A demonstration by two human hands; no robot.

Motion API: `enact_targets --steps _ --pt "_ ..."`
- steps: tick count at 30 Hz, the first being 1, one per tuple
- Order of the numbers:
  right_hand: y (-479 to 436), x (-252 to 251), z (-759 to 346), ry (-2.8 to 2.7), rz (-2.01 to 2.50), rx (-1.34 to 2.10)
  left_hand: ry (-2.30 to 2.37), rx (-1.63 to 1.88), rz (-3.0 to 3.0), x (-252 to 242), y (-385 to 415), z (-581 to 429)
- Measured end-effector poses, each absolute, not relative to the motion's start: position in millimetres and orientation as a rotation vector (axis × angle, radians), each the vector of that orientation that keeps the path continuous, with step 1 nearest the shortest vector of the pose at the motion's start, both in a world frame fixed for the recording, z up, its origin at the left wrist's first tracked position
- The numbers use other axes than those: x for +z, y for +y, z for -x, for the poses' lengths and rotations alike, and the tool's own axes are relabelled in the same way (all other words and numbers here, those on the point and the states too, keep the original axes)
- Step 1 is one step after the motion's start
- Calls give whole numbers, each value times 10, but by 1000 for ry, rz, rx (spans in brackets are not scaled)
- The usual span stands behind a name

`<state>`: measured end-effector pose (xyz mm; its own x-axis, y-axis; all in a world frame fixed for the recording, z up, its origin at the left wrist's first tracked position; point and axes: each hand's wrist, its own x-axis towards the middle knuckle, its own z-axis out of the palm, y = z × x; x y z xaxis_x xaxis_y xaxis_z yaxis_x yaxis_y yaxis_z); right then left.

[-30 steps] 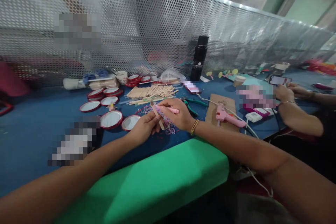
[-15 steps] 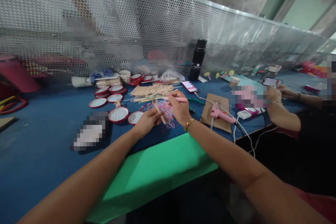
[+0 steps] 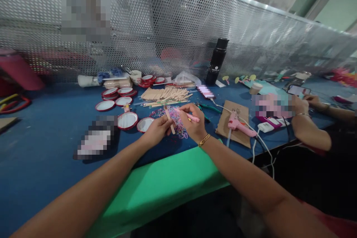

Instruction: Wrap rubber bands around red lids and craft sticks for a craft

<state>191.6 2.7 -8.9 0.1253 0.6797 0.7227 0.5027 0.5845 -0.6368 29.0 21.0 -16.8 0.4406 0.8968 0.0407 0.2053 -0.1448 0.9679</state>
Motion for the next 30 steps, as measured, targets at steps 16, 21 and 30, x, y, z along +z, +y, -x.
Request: enact_targets --steps 16,21,30 --pt "24 -63 -1872 -1522 1071 288 1038 702 -1671 -144 168 -282" --pt "36 -66 -1863 -1531 1065 312 1028 689 -1677 -177 181 -269" --pt "-20 -11 -1850 -1553 1039 307 997 690 -1649 -167 167 -240"
